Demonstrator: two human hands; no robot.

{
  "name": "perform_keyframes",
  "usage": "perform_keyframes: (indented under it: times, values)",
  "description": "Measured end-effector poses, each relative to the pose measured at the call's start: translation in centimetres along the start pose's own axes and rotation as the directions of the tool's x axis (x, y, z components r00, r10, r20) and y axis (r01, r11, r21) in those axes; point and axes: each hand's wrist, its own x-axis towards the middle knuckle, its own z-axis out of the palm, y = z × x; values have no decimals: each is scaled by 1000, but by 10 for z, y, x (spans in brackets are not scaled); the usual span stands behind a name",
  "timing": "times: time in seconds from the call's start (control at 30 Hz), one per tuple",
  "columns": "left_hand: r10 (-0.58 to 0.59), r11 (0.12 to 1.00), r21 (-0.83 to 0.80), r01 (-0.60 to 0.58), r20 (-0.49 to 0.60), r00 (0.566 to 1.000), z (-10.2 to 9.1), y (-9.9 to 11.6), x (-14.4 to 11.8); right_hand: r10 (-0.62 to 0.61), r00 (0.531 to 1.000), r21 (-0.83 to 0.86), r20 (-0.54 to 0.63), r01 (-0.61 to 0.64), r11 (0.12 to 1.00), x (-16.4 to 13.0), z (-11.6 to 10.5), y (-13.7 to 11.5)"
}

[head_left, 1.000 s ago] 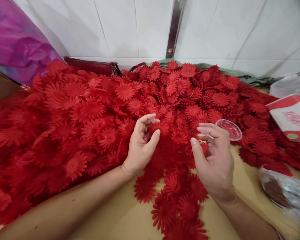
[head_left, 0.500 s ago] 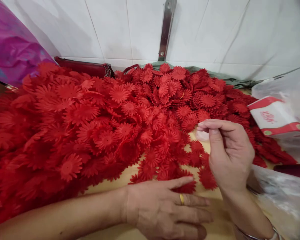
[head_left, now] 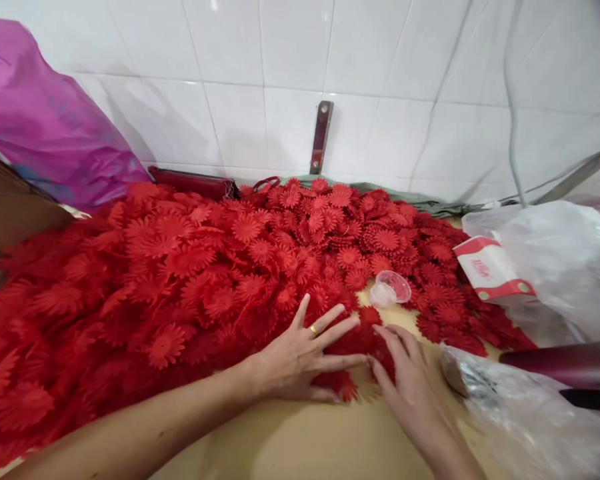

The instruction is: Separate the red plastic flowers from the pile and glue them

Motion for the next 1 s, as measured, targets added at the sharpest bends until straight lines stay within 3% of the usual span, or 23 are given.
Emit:
perform_keyframes:
  times: [0.17,0.4,0.57,0.73,0.87,1.0]
  values:
    - [-237,971,-24,239,41,971,5,-9,-3,47,999,24,-1,-47,999,-8,30,-14]
    - [-499,866,24,500,-24,866,6,-30,-30,-12,988,171,152,-15,985,21,14,-40]
    - [-527,846,11,534,-145,838,8,-38,-42,5,999,83,41,-9,997,40,13,-46]
    - [-589,805,-102,584,-247,769,18,-49,-48,-50,999,63,-9,51,997,65,25,-52]
    - [-598,800,-134,585,-257,759,26,-54,-53,-34,998,-45,43,36,998,93,33,-56]
    - [-584,810,-95,579,-223,780,18,-48,-56,-63,988,-23,142,67,997,90,43,-71]
